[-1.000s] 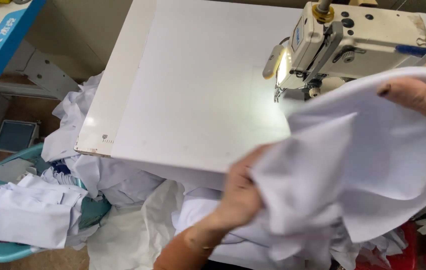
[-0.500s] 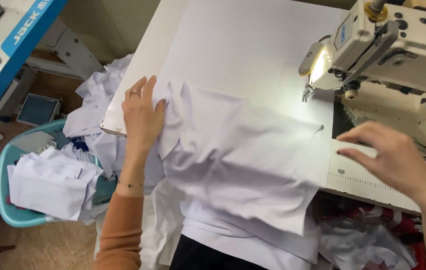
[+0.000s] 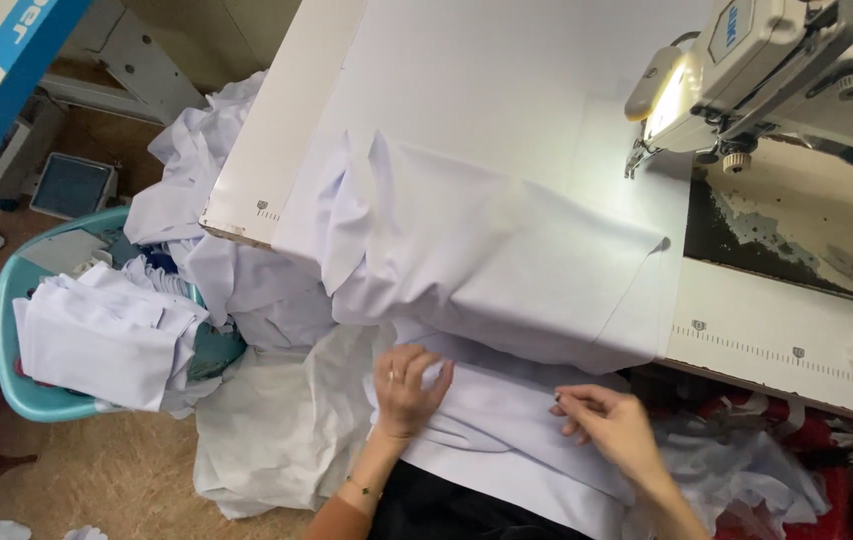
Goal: A person is seen unfolding and smoothing out pieces of white fabric on a sewing machine table, preparing them for the sewing process.
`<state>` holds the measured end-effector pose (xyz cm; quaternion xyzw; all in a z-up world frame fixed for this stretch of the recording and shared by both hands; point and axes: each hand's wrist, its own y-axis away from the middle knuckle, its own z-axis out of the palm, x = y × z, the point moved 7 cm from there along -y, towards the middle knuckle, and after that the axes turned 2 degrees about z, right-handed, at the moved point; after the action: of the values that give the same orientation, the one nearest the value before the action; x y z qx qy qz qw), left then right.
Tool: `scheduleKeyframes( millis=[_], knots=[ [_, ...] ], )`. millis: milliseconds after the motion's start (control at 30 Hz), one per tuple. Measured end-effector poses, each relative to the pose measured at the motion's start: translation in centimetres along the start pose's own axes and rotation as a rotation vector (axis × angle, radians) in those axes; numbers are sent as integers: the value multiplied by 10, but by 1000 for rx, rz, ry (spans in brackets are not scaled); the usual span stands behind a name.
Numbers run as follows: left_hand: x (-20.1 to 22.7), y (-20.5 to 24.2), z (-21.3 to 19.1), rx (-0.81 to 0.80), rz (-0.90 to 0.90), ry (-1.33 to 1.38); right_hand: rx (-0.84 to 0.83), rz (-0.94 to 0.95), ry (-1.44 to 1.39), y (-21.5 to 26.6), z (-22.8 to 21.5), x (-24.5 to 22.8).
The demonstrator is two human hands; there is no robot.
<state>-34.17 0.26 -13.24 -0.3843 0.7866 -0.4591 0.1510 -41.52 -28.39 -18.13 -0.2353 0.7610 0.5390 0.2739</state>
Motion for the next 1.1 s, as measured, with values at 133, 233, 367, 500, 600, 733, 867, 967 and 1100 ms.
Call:
scheduleKeyframes(
  millis=[133, 233, 367, 500, 600, 733, 867, 967, 1100],
  knots=[
    [-45, 55, 73, -245, -1470, 741, -178, -123, -295, -18, 66, -16],
    [-41, 75, 94, 3, -1954, 1315, -198, -169, -404, -24, 90, -42],
    [-42, 50, 63, 130, -1921, 1518, -86, -292, -694, -20, 83, -42],
    [-33, 56, 43, 174, -1847, 1599, -15, -294, -697, 19, 55, -72],
    [-27, 52, 31, 241, -1867, 1633, -14, -280, -788, 24, 43, -82],
    [-25, 22, 13, 179, -1554, 1757, -48, -152, -915, 18, 38, -73],
    [-24, 9, 3, 122, -1314, 1720, -28, -142, -962, 23, 35, -83],
    [-22, -17, -8, 112, -1270, 1671, -46, -198, -963, 28, 31, -96],
    [-20, -5, -4, 132, -1298, 1659, -72, -234, -984, 24, 26, -96]
  ],
)
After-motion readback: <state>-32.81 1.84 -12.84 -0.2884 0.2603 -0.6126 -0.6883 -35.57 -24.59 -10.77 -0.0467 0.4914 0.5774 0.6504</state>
